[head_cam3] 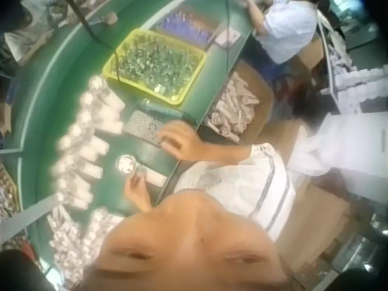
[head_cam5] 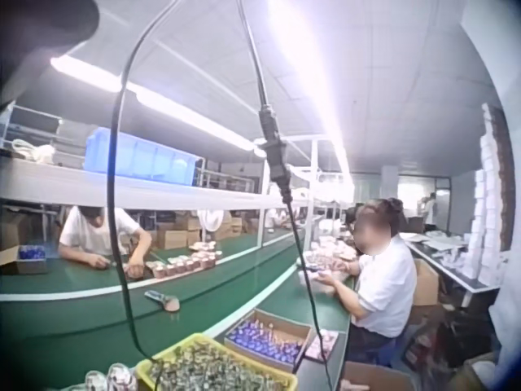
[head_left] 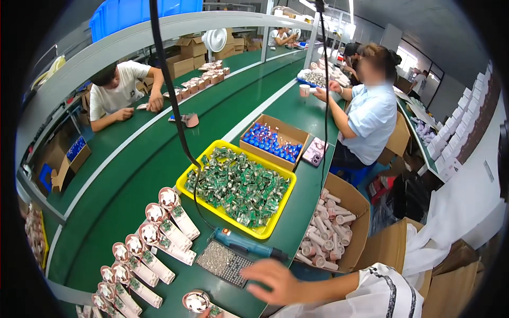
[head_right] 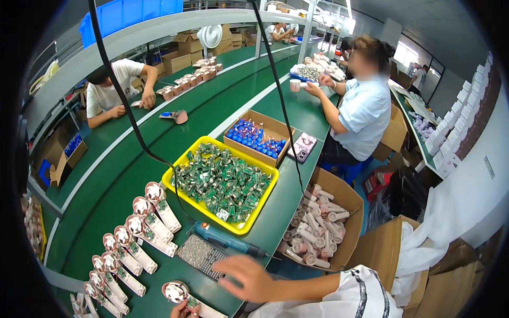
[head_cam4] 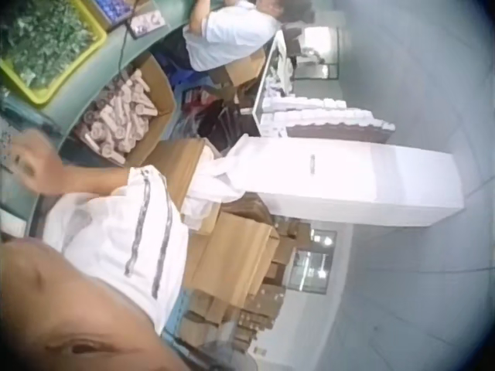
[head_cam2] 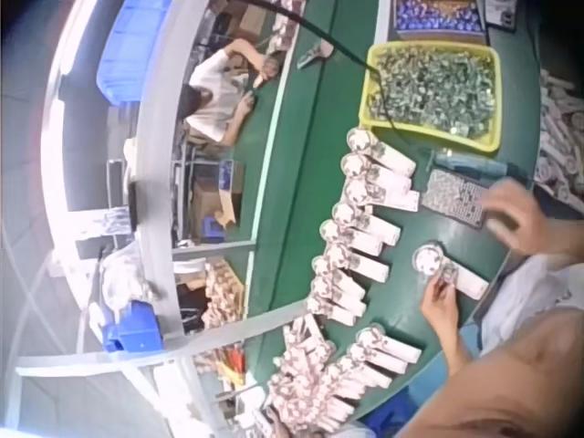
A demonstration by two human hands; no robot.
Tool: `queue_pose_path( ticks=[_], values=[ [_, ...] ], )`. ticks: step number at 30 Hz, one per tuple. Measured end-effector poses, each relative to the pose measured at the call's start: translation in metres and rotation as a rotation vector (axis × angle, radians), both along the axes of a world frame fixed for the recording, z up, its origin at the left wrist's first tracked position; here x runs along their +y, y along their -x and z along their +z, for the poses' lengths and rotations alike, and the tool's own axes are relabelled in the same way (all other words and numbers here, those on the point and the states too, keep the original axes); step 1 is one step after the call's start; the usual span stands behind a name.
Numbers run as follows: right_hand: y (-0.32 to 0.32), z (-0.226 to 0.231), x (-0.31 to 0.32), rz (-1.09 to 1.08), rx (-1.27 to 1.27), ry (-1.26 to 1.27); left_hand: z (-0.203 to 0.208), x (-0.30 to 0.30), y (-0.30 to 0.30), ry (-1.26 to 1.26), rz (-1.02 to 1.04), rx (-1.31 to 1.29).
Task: Assembling handheld electronic fans by installing circuit boards and using an electric screwdriver.
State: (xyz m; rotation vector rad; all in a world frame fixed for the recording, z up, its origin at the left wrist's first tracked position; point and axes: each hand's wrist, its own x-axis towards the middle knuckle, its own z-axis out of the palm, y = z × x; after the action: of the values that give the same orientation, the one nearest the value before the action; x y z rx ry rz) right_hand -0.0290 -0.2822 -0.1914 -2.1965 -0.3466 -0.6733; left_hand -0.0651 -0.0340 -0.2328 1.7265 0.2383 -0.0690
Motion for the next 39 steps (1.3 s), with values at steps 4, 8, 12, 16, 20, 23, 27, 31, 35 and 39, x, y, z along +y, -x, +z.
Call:
queue_pose_path(
  ticks=[4, 8, 12, 16, 20, 23, 27, 31, 35, 39],
  values=[
    [-0.020, -0.002, -0.042, -0.210, 0.229, 0.271, 0.000, -0.004, 0.004, 0.069, 0.019, 0.014],
    [-0.034, -0.006, -0.038, -0.199, 0.404, 0.308, -0.055, 0.015, 0.001, 0.047, 0.077, -0.135],
    [-0.035, 0.003, -0.040, -0.215, 0.363, 0.338, 0.005, -0.014, -0.009, 0.123, 0.111, 0.024],
    [-0.038, -0.010, -0.044, -0.117, 0.314, 0.345, 0.005, -0.017, -0.015, 0.114, 0.122, -0.021],
    [-0.035, -0.015, -0.037, -0.082, 0.334, 0.355, 0.010, -0.023, -0.017, 0.115, 0.137, -0.006],
    [-0.036, -0.013, -0.033, -0.110, 0.308, 0.375, 0.008, -0.029, -0.019, 0.121, 0.139, -0.021],
    [-0.032, -0.014, -0.033, -0.067, 0.345, 0.343, 0.010, -0.031, -0.021, 0.056, 0.110, -0.050],
    [-0.025, 0.001, -0.055, 0.072, 0.776, -0.605, 0.008, -0.030, -0.017, 0.040, 0.081, -0.036],
    [-0.034, 0.013, -0.055, 0.388, 0.356, -1.017, 0.015, -0.041, -0.032, -0.002, 0.014, -0.004],
    [-0.076, 0.018, -0.018, 0.768, 0.113, -1.248, 0.014, -0.049, -0.033, -0.010, 0.076, -0.069]
  ],
)
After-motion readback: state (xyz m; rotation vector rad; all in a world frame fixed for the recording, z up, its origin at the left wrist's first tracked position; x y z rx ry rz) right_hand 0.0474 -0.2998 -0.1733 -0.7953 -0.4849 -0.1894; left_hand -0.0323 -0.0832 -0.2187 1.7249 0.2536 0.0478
